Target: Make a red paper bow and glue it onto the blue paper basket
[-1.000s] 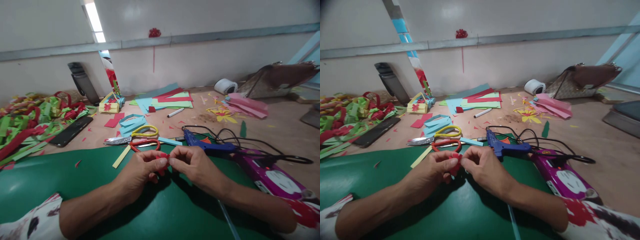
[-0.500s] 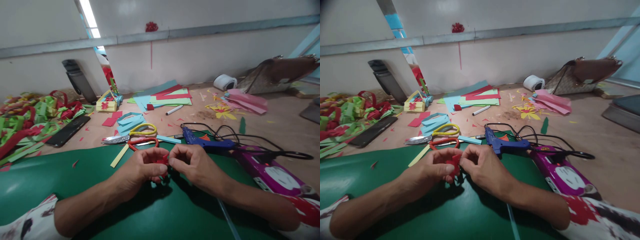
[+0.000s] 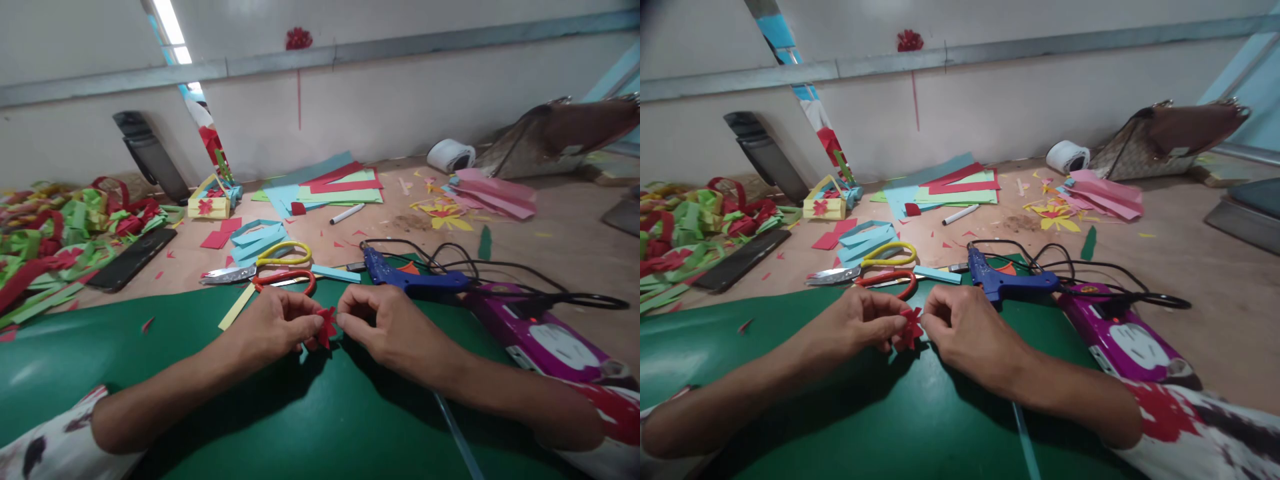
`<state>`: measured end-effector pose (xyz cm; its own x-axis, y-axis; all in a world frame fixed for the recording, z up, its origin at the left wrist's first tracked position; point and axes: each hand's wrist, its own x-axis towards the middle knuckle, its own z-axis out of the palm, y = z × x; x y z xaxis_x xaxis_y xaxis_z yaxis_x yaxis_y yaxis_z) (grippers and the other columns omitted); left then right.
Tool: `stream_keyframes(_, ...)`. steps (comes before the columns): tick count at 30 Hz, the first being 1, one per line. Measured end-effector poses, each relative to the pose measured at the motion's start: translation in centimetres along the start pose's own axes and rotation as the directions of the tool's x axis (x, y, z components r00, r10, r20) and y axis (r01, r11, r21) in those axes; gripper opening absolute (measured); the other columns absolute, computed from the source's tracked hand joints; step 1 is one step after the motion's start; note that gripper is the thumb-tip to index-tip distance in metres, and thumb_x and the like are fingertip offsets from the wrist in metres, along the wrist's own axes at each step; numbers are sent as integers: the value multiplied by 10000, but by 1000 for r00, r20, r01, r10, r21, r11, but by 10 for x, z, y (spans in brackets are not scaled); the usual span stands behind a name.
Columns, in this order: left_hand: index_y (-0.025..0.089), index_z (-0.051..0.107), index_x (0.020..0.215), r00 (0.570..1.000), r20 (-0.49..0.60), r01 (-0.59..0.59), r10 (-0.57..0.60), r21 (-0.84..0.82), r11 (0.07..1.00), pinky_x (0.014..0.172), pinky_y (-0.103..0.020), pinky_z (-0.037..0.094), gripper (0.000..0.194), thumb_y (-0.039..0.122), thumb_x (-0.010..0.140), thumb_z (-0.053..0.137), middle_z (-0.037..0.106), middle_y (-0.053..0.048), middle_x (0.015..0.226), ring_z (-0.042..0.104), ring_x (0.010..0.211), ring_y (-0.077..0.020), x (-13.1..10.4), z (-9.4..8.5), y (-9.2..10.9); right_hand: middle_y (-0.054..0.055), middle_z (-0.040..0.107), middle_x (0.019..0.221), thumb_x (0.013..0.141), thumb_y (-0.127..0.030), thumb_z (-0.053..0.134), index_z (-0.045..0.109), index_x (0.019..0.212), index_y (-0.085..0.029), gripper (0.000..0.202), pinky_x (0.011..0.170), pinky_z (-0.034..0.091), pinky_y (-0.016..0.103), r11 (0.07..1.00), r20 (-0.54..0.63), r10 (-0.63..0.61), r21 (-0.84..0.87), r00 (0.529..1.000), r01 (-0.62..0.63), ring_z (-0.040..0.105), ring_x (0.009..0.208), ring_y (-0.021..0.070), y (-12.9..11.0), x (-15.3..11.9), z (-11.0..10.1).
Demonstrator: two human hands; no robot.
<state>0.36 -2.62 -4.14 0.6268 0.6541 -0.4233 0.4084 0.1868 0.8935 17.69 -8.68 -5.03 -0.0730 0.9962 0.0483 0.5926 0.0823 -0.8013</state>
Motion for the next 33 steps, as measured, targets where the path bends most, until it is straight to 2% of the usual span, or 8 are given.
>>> stream_keyframes(4, 130, 656, 695, 1000, 1, 10, -10, 32, 999, 511, -200, 413, 219, 338, 756, 622, 669, -39, 608, 557, 519, -105, -2, 4, 0, -51, 507, 532, 789, -164, 547, 558, 616, -179, 174, 440, 288, 216, 1000, 19, -8, -18, 1000, 9, 405, 479, 78, -1, -2, 0)
stream_keyframes(7, 142, 621, 637, 999, 17, 29, -28, -57, 998, 480, -183, 408, 230, 336, 761, 628, 633, -11, 544, 601, 519, -116, -2, 5, -1, -37, 534, 578, 860, -233, 512, 579, 670, -177, 210, 463, 313, 220, 999, 26, -24, 25, 999, 23, 429, 515, 89, -3, -3, -2)
stream_keyframes(11, 136, 639, 671, 997, 64, 56, -44, -211, 976, 470, -174, 429, 211, 316, 781, 633, 642, -13, 560, 639, 538, -125, -1, 4, -7, -11, 586, 667, 914, -326, 467, 615, 807, -175, 237, 515, 384, 231, 989, 15, -27, 143, 1000, 24, 489, 583, 114, -4, -2, -3)
stream_keyframes(15, 128, 656, 716, 997, 74, 48, -29, -276, 960, 470, -166, 439, 204, 318, 791, 645, 655, -22, 598, 657, 564, -131, -2, 7, -12, -5, 657, 752, 828, -199, 557, 641, 794, -170, 94, 622, 439, 227, 983, 18, 24, 181, 1000, -27, 568, 672, 119, -6, 1, -3)
stream_keyframes(19, 119, 650, 704, 997, 66, 58, -40, -293, 954, 480, -170, 450, 215, 316, 789, 644, 651, -28, 592, 640, 543, -121, -3, 11, -13, -31, 618, 644, 782, -139, 550, 619, 693, -162, 115, 537, 397, 203, 980, 55, 77, 180, 995, -86, 526, 575, 90, -9, 1, -2)
stream_keyframes(25, 128, 665, 800, 998, 56, 33, -19, -263, 964, 505, -173, 443, 126, 240, 746, 642, 669, -30, 661, 644, 608, -126, -4, 12, -9, -34, 598, 600, 786, -155, 540, 585, 646, -161, 146, 500, 360, 208, 980, 72, 66, 184, 995, -79, 495, 531, 81, -9, 0, -3)
stream_keyframes(29, 135, 669, 863, 1000, 17, -1, 4, -221, 975, 538, -188, 441, 180, 242, 720, 655, 681, -36, 721, 612, 640, -118, -4, 10, -6, -29, 615, 606, 788, -152, 540, 586, 652, -165, 145, 508, 366, 210, 984, 79, 79, 151, 994, -91, 510, 536, 86, -9, 1, -3)
stream_keyframes(33, 138, 684, 826, 996, -61, -71, 66, -80, 994, 552, -207, 429, 162, 272, 755, 628, 664, -19, 677, 556, 592, -106, -2, 9, -6, -22, 627, 617, 778, -132, 540, 604, 649, -164, 147, 522, 377, 213, 989, 83, 71, 127, 994, -81, 520, 550, 93, -9, 1, -2)
